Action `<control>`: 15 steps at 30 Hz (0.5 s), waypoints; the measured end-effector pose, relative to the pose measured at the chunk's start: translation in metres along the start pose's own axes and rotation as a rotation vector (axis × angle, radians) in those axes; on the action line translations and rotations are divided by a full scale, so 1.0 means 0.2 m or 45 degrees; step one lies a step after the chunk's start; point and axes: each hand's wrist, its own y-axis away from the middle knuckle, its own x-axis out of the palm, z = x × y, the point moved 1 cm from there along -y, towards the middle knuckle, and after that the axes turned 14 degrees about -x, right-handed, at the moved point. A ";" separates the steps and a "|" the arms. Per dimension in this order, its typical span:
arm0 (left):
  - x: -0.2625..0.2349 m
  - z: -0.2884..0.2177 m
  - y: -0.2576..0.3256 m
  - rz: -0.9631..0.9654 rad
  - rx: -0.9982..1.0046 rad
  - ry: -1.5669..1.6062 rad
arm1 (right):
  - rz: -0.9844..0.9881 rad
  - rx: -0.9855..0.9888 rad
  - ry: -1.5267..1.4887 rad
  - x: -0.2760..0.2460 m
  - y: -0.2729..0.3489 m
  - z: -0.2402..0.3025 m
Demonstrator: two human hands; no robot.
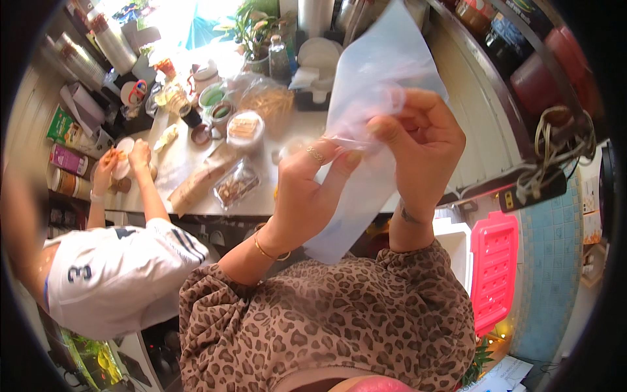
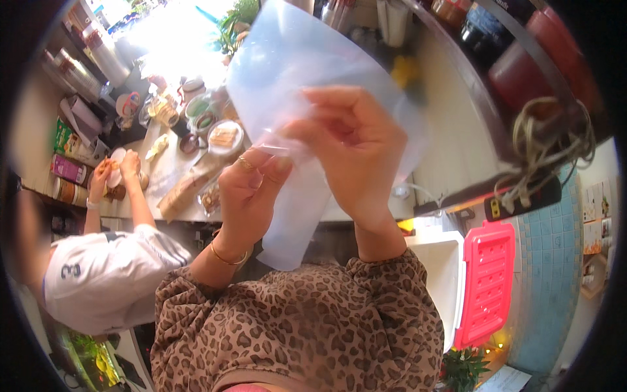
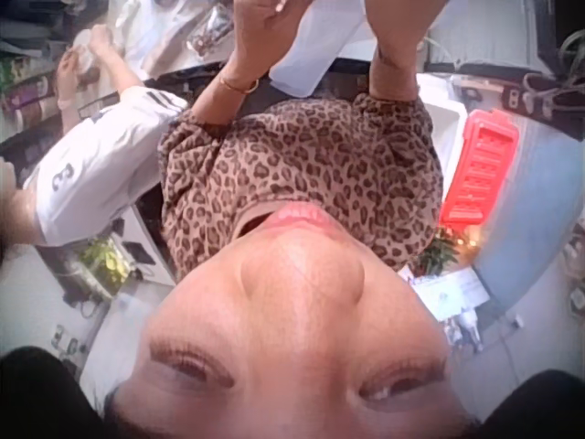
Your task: The person assembles a food order by piping green cream into a cup, adding toppings, and placing biscuits into a plastic container. They then pack the items into a bag and hand it to a delivery driver.
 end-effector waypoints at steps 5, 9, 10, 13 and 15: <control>-0.15 0.07 0.23 -0.399 0.093 -0.592 | -0.051 0.272 -0.294 0.01 0.26 -0.08; -0.36 0.26 0.59 -0.763 0.174 -0.787 | 0.018 0.673 -0.328 0.09 0.61 -0.08; -0.41 0.31 0.69 -0.825 -0.063 -0.602 | 0.065 0.782 -0.270 0.11 0.66 -0.07; -0.56 0.41 0.92 -1.022 -0.548 0.320 | 0.098 0.947 -0.139 0.11 0.78 -0.09; -0.69 0.49 0.98 -0.989 -0.634 0.794 | 0.155 0.851 0.000 0.12 0.83 -0.14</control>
